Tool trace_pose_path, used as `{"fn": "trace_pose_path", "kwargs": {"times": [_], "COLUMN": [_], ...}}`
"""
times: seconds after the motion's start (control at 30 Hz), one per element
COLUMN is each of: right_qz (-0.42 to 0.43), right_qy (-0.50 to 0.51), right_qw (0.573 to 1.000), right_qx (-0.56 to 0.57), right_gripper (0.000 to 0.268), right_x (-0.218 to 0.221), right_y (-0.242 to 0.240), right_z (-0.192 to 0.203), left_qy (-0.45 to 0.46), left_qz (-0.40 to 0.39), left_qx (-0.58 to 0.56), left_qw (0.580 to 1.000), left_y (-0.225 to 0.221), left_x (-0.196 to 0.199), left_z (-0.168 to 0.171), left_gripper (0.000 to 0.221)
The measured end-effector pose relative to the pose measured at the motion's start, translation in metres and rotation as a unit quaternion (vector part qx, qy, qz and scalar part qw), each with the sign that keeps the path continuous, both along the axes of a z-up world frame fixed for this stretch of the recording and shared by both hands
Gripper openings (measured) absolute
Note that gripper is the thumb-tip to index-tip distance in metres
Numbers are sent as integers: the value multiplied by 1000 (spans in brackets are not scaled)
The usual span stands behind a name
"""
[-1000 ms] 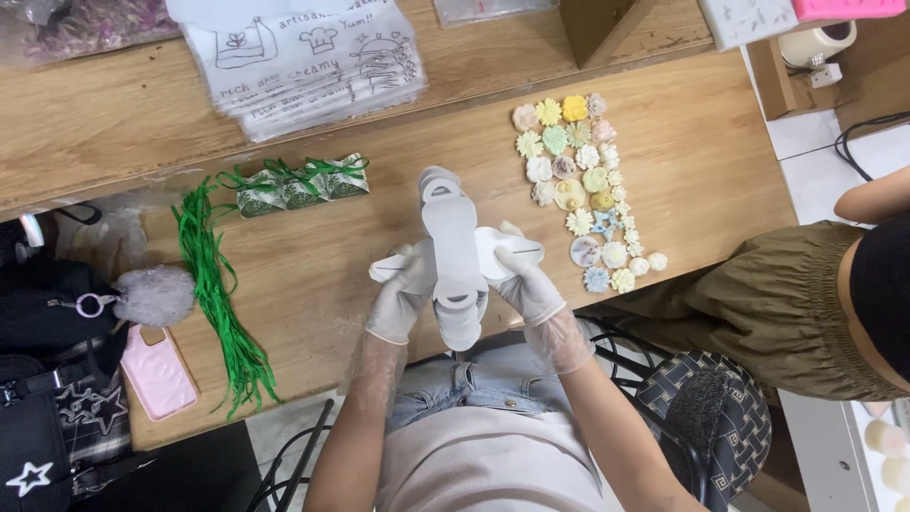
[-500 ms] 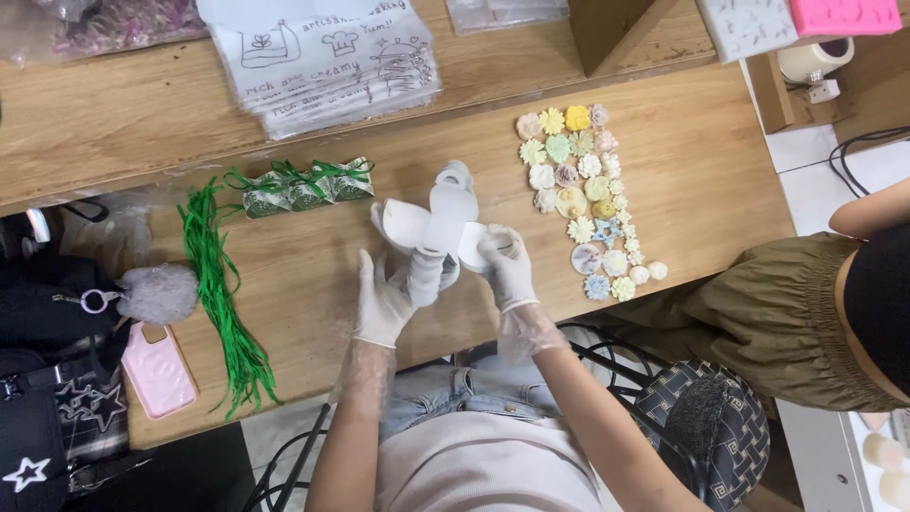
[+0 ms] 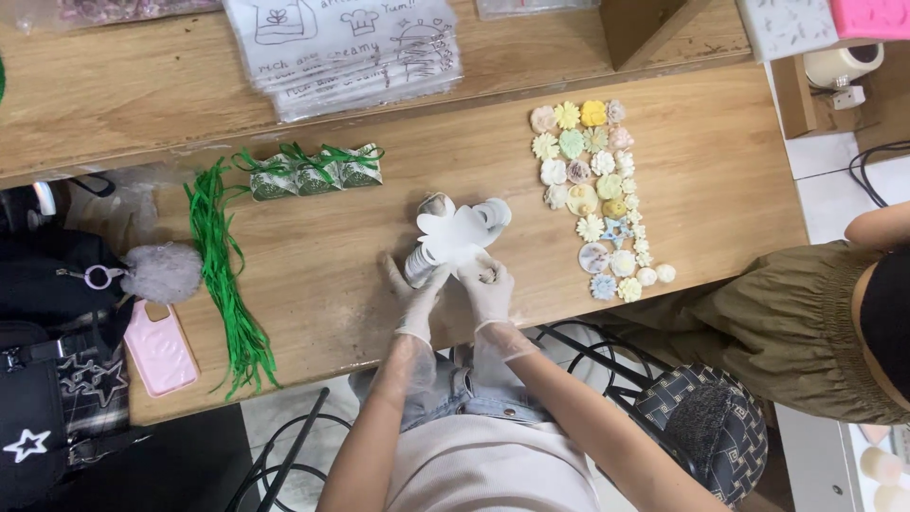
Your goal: Wrapping and tying individual items in paper and ribbon.
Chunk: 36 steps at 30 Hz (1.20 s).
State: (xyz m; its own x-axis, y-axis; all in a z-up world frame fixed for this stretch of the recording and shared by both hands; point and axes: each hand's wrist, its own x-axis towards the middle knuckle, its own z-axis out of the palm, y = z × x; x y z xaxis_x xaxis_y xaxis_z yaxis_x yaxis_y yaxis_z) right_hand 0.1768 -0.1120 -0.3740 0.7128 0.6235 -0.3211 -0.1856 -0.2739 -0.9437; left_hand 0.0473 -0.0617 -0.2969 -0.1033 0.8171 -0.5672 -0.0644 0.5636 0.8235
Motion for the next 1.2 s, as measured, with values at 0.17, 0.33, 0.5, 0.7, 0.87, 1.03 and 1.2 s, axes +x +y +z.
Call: {"fn": "trace_pose_path", "kwargs": {"times": [0.17,0.33,0.5,0.7,0.87,1.03,1.2], "right_qz": [32,91,270,349,382,392,388], "right_qy": [-155,-274,-443,-303,-242,-111,-61], "right_qw": [983,955,855,876,883,900,914], "right_qx": [-91,-74,-28,-142,-124,-154,-107], "right_gripper": [83,88,83,37,32,28,38], "right_x": [21,57,70,96,111,127,133], "right_y": [-12,35,93,116,125,125,115], "right_z": [130,169,169,98,84,56,26], "left_qy": [2,145,240,182,175,199,105], "left_qz": [67,93,108,27,-10,-52,-34], "left_qx": [42,3,83,53,11,32,31], "left_qw": [997,985,961,981,985,978,993], "left_y": [6,11,16,31,34,33,32], "left_x": [28,41,43,18,9,8,7], "left_z": [-23,-6,-94,-119,-79,-87,-122], "left_gripper": [138,122,72,52,47,53,48]}}
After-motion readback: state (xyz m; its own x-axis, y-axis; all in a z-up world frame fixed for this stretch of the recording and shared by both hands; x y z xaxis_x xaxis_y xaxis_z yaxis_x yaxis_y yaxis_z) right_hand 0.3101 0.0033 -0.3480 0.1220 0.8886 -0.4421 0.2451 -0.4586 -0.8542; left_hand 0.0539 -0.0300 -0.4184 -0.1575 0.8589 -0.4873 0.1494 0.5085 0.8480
